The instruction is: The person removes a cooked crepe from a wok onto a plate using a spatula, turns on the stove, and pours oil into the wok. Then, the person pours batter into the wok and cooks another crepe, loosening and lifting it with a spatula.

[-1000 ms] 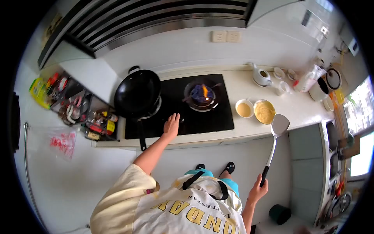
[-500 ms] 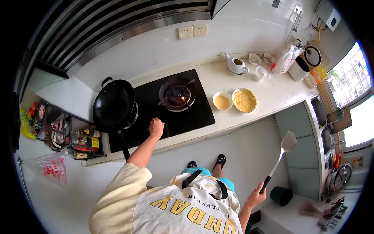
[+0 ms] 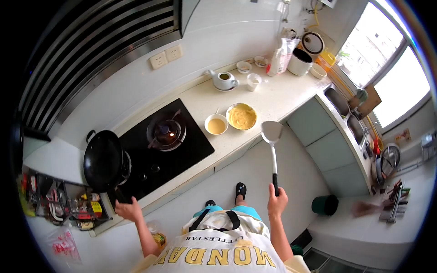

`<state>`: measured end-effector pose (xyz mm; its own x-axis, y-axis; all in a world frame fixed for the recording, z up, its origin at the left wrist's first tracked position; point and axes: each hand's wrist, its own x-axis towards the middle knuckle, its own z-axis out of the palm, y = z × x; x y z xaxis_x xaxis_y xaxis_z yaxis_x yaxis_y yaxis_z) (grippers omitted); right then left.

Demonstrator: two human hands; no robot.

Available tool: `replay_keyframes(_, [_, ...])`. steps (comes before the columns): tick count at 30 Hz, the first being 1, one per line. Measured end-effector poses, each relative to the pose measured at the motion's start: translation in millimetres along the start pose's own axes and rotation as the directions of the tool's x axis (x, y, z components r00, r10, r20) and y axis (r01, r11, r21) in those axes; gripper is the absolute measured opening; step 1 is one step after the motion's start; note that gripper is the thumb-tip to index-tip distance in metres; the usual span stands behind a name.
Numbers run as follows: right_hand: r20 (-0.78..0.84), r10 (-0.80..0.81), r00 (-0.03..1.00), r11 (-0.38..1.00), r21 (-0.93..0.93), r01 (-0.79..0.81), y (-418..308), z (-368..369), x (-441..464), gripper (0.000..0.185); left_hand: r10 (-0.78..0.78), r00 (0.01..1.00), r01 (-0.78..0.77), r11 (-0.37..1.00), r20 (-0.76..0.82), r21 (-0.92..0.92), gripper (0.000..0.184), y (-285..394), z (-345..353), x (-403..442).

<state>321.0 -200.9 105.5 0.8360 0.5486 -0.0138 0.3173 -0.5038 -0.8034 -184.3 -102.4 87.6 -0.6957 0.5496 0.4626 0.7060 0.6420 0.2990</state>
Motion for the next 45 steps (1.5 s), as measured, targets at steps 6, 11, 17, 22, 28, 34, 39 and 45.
replay_keyframes(6, [0.175,-0.095,0.98,0.99,-0.084,0.111,-31.2,34.7,34.8,0.05,-0.064,0.254,0.946,0.224,0.965,-0.234,0.025,-51.4,22.3,43.3])
replay_keyframes(11, [0.294,-0.131,0.947,0.982,-0.091,0.164,-50.6,71.8,78.0,0.054,0.083,0.134,0.986,0.085,0.987,-0.141,0.034,-54.3,53.3,52.4])
replay_keyframes(17, [0.25,-0.163,0.954,0.984,-0.023,0.174,-41.4,102.7,147.0,0.057,-0.05,0.398,0.894,0.243,0.916,-0.375,0.033,-23.6,49.0,26.7])
replay_keyframes(22, [0.364,-0.176,0.915,0.969,-0.102,0.227,-10.2,111.3,213.4,0.054,-0.129,0.483,0.863,0.237,0.866,-0.446,0.025,41.2,0.3,-22.1])
replay_keyframes(28, [0.497,-0.216,0.841,0.953,-0.081,0.292,36.4,136.3,256.1,0.052,-0.148,0.55,0.827,0.231,0.822,-0.512,0.016,141.9,-51.8,-51.7])
replay_keyframes(34, [0.684,-0.13,0.718,0.966,-0.075,0.246,42.3,154.7,282.6,0.052,-0.116,0.569,0.818,0.179,0.814,-0.546,0.013,210.5,-58.1,-69.3])
replay_keyframes(39, [0.851,-0.011,0.525,0.981,-0.091,0.168,50.7,163.2,300.7,0.056,-0.111,0.546,0.836,0.129,0.83,-0.533,0.012,246.7,-53.1,-78.2])
replay_keyframes(45, [0.87,0.115,0.48,0.94,-0.251,0.229,10.5,158.8,317.1,0.056,-0.125,0.539,0.841,0.131,0.833,-0.524,0.01,260.5,-43.8,-88.7])
